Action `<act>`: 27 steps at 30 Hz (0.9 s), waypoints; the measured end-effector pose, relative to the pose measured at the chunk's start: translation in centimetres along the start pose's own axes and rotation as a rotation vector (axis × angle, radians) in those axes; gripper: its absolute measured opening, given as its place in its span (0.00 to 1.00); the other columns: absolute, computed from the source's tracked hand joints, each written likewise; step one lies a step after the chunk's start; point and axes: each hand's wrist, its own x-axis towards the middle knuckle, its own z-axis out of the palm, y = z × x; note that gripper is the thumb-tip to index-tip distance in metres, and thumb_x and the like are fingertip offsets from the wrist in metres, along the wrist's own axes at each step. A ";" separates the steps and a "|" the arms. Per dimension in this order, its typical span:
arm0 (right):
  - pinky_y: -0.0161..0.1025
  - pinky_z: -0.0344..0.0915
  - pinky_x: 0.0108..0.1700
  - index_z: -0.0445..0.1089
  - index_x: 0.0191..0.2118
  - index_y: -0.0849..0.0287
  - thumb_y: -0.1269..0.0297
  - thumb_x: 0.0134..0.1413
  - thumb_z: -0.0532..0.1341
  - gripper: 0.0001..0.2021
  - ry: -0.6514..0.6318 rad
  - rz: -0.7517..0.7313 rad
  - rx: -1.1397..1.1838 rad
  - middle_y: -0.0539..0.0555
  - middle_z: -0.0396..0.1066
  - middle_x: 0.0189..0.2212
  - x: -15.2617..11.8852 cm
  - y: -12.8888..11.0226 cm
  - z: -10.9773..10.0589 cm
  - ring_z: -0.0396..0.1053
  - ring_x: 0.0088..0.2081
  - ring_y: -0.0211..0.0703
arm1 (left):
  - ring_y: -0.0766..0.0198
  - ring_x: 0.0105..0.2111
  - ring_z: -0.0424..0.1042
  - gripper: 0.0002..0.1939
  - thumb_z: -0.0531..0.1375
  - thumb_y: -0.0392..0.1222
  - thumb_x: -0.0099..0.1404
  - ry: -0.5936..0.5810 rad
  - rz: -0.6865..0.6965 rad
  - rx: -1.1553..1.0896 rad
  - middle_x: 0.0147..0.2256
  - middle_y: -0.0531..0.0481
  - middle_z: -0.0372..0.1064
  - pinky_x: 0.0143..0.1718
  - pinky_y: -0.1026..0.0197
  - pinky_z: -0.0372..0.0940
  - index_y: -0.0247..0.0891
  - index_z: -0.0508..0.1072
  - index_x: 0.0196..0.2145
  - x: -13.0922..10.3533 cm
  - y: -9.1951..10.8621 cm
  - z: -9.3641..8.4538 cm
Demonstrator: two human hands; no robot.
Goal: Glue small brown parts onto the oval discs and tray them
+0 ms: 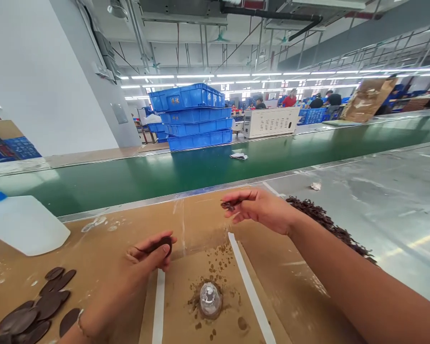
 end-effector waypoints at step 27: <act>0.33 0.63 0.32 0.75 0.36 0.60 0.58 0.57 0.61 0.11 -0.373 -0.166 -0.422 0.50 0.72 0.28 -4.7 -1.8 5.5 0.67 0.29 0.35 | 0.66 0.40 0.76 0.20 0.66 0.41 0.58 -0.238 0.026 -0.023 0.52 0.54 0.71 0.45 0.67 0.71 0.50 0.73 0.50 -0.5 -0.1 0.0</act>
